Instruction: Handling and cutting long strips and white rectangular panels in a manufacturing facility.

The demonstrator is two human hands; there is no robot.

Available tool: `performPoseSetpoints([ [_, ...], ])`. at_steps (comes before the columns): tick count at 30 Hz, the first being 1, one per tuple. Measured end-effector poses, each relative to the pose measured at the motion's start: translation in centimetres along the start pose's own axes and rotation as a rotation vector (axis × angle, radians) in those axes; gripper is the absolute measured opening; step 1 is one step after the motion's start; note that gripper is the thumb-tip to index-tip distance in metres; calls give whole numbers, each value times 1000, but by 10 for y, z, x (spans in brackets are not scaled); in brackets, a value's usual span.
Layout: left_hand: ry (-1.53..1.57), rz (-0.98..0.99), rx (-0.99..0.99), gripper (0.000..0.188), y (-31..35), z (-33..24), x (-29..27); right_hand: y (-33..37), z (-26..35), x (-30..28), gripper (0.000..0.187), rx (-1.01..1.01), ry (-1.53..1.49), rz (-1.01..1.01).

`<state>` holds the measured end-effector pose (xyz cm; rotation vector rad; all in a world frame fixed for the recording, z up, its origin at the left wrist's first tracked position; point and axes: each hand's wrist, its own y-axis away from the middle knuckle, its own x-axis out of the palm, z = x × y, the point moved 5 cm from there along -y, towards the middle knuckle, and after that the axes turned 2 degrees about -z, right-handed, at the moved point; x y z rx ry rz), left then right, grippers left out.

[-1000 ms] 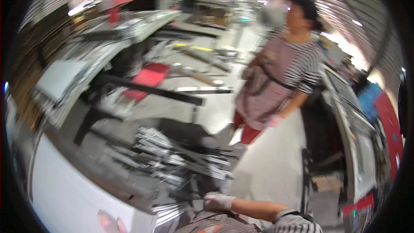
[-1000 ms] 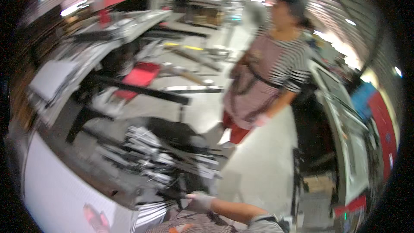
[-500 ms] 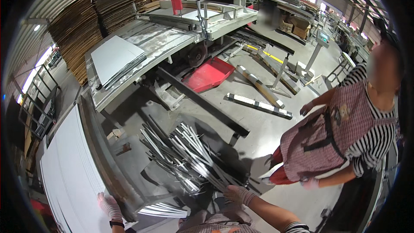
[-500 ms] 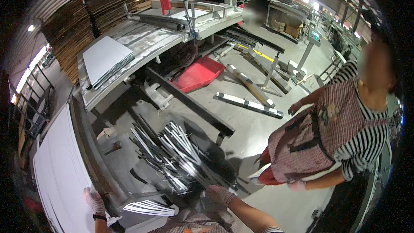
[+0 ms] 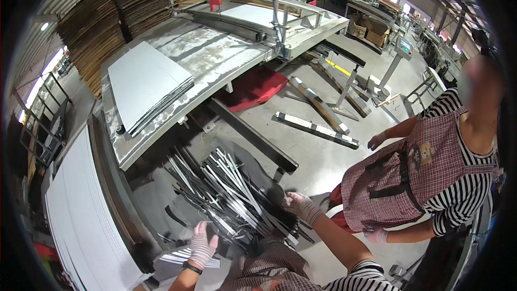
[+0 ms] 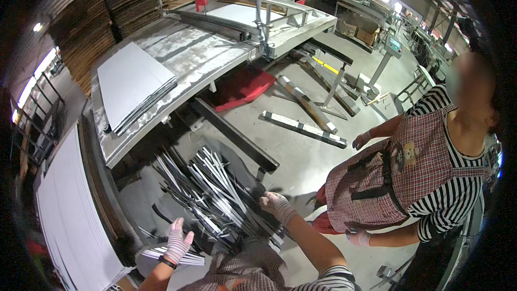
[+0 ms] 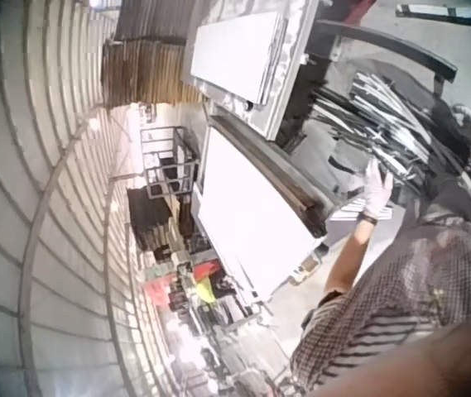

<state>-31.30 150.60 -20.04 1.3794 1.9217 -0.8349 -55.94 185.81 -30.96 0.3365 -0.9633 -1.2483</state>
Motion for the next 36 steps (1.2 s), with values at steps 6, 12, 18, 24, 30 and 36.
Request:
performPoseSetpoints([
  [6, 166, 103, -146, 80, 32, -4, 61, 25, -10, 12, 28, 41, 11, 4],
  [12, 44, 10, -35, 80, -13, -17, 51, -3, 76, 30, 44, -285, -40, 20],
  [18, 132, 15, -184, 73, -148, 7, 21, -112, 245, 99, 47, -553, 49, -133],
  [24, -11, -133, -477, 34, -248, 30, -25, -269, 422, 165, 54, -801, 176, -306],
  [30, -19, 473, -723, 84, -320, 44, -28, -391, 606, 155, 77, -930, 81, -568],
  [36, 23, 388, -794, 78, -406, 63, -33, -448, 656, 149, 103, -692, -111, -787],
])
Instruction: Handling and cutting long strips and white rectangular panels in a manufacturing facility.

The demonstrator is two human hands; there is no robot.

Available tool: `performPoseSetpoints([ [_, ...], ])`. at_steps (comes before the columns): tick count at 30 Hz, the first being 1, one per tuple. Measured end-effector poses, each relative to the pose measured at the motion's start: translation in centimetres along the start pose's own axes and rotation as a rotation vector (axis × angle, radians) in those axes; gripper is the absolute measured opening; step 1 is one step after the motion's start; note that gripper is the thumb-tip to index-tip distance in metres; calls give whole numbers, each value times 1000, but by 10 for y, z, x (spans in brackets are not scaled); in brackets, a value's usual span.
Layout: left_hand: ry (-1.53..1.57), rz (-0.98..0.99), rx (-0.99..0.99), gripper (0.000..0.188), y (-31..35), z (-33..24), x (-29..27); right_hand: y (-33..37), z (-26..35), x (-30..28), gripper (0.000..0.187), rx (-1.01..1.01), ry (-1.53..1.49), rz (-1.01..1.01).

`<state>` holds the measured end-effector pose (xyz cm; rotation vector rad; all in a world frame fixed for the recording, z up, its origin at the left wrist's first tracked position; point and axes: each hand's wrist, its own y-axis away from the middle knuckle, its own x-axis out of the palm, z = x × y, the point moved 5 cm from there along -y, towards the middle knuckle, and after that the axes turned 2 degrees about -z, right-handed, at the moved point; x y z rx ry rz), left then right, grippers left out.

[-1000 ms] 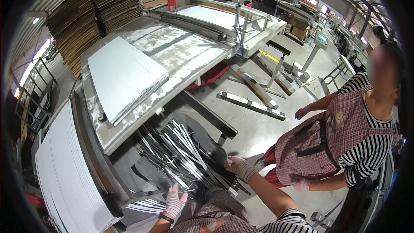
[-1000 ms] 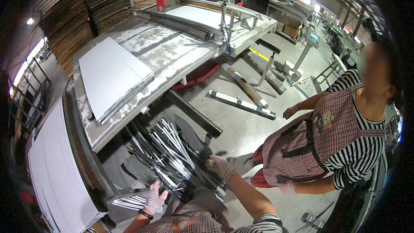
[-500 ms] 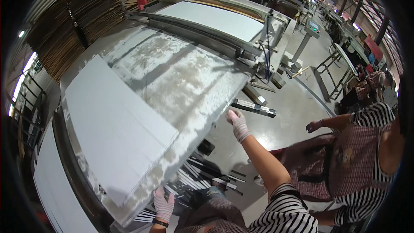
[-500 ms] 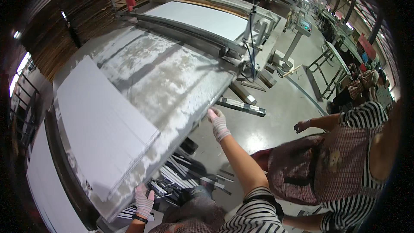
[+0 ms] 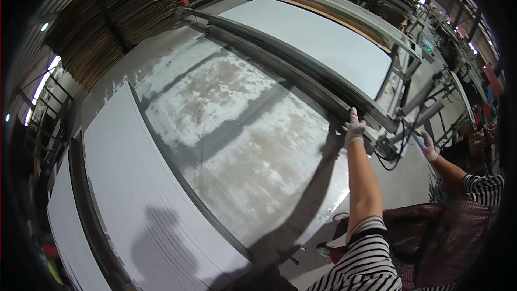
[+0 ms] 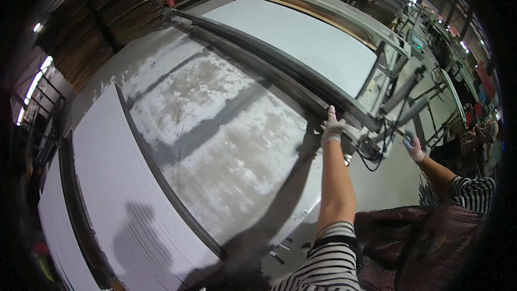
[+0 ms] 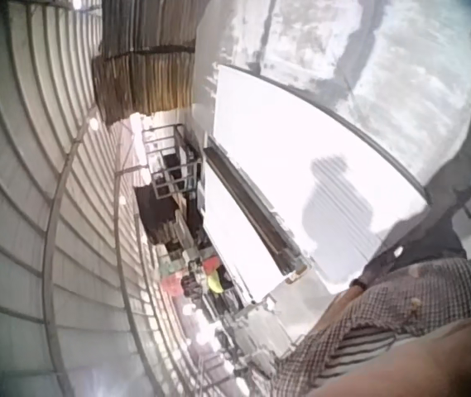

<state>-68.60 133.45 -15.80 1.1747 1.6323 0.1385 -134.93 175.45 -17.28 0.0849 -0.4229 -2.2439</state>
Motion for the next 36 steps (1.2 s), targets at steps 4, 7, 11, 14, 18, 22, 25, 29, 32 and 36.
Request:
performPoseSetpoints([
  [4, 13, 14, -28, 75, -25, -11, -15, 5, 3, 11, 88, -111, -82, -99],
  [7, 17, 17, -36, 72, -36, -15, -22, 28, -10, 32, 31, -109, -209, 32],
  [11, 27, 20, -42, 69, -42, -20, -25, 76, -35, 20, 20, -187, -39, 231],
  [14, 35, 21, -46, 66, -42, -21, -25, 103, -56, -18, 26, -235, -181, 164],
  [18, 39, 20, -48, 63, -42, -23, -25, 113, -60, -55, 26, -192, -79, 158],
  [22, 45, 16, -48, 59, -41, -23, -25, 120, -50, -62, 22, -212, -195, 111],
  [25, 47, 16, -47, 57, -38, -23, -25, 126, -45, -57, 20, -217, -228, 116],
  [29, 53, 18, -38, 53, -35, -24, -24, 125, -44, -55, 17, -292, -170, 119],
  [32, 58, 23, -31, 51, -34, -24, -23, 118, -46, -57, 16, -356, -148, 109],
  [36, 66, 21, -19, 48, -32, -22, -23, 113, -45, -56, 23, -391, -36, 30],
])
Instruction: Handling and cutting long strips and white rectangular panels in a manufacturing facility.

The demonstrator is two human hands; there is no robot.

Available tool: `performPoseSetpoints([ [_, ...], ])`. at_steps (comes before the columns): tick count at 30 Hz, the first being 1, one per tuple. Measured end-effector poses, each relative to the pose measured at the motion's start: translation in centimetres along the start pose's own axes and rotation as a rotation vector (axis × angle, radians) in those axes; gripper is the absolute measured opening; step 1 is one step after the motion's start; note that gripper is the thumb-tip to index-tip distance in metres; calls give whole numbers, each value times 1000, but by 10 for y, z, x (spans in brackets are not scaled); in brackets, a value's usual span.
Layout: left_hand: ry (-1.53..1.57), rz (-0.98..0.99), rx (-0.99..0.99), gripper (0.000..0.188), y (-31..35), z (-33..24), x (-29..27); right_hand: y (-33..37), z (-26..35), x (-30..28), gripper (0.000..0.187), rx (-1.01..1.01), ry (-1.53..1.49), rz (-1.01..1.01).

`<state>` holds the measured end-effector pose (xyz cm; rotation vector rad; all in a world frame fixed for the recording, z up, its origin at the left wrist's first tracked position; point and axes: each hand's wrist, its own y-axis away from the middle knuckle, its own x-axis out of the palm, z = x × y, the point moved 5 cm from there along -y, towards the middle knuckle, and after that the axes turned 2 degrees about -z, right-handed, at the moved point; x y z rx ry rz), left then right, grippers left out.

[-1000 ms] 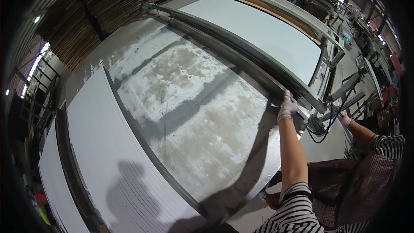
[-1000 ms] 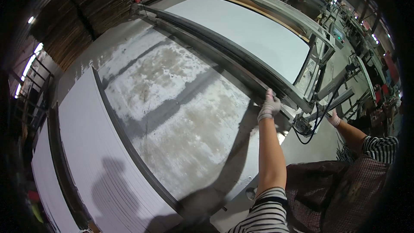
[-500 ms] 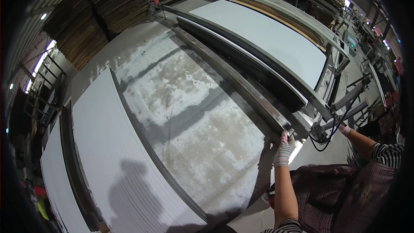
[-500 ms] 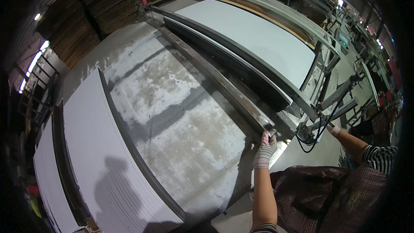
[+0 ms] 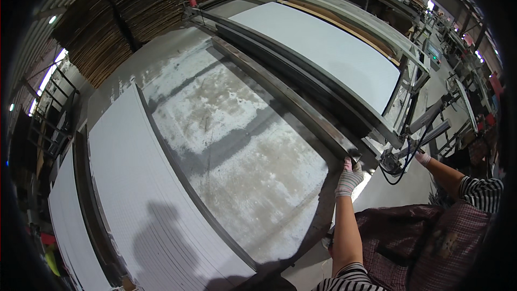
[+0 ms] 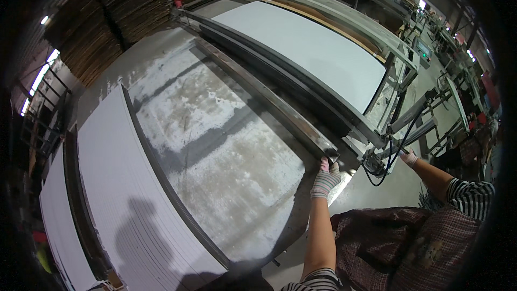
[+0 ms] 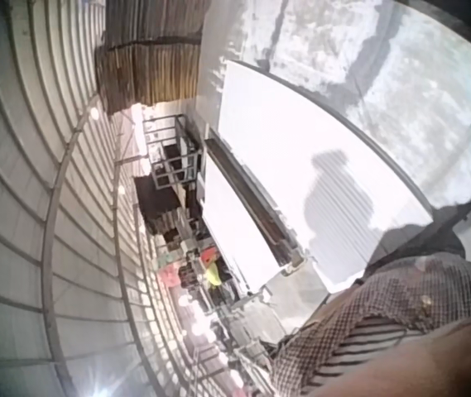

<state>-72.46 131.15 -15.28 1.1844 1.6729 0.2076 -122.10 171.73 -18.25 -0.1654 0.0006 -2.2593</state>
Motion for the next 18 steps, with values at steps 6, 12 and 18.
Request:
performPoseSetpoints([
  [6, 25, 3, -18, 43, 7, 8, -1, 10, 22, 8, 33, -54, 166, -156],
  [12, 46, -2, -34, 38, 15, 18, -2, 1, 1, 21, 40, -25, 201, -209],
  [18, 72, -20, -32, 33, 34, 33, 7, -64, -27, 61, 52, -116, 100, -187],
])
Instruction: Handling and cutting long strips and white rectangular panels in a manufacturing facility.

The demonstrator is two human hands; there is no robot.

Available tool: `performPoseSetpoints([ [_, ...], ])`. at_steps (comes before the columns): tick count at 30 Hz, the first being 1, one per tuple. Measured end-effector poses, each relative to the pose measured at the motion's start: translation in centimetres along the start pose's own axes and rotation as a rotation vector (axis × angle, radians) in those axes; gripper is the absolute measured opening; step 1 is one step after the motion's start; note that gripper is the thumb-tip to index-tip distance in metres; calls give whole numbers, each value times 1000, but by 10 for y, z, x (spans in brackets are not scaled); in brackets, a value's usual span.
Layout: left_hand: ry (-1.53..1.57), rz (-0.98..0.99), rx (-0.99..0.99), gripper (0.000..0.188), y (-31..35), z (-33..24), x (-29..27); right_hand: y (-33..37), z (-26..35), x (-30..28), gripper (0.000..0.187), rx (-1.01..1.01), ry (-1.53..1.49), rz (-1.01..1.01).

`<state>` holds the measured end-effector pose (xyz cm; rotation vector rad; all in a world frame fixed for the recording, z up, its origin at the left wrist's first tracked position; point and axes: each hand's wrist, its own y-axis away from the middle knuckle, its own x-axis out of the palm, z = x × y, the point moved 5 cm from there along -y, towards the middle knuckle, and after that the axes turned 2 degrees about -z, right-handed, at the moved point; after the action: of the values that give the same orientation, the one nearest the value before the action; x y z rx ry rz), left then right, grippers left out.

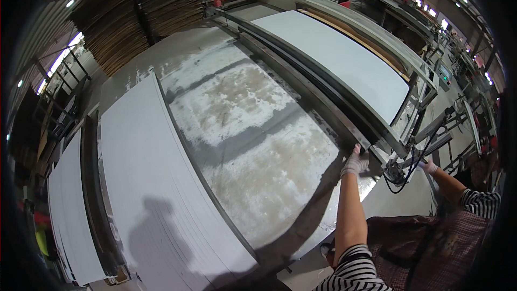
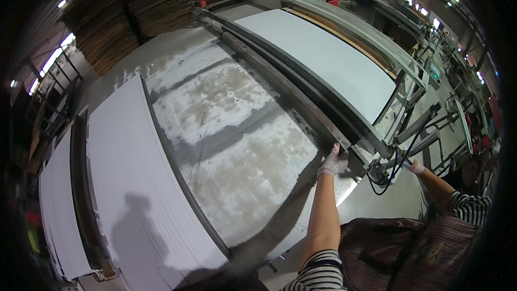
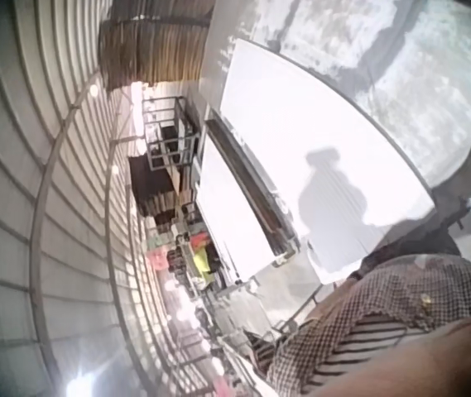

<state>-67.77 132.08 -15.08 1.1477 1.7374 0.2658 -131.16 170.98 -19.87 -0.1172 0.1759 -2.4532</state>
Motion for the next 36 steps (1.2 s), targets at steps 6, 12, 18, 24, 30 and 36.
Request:
performPoseSetpoints([
  [6, 37, -43, 74, 29, 33, 42, 19, 27, 17, -22, 74, 108, 118, 259],
  [12, 127, -174, 279, 32, 71, 88, 42, 160, 34, -158, 44, -111, 133, 674],
  [18, 196, -34, 489, 57, 137, 124, 114, 293, 31, -345, 54, -535, 351, 894],
  [24, 233, 377, 508, 60, 280, 222, 185, 455, -41, -614, 41, 142, 433, 1186],
  [30, 197, 385, 543, 51, 426, 330, 214, 604, -13, -851, 45, 373, 467, 1693],
  [36, 530, 652, 529, 61, 571, 443, 284, 660, 23, -1025, 41, 150, 444, 1951],
])
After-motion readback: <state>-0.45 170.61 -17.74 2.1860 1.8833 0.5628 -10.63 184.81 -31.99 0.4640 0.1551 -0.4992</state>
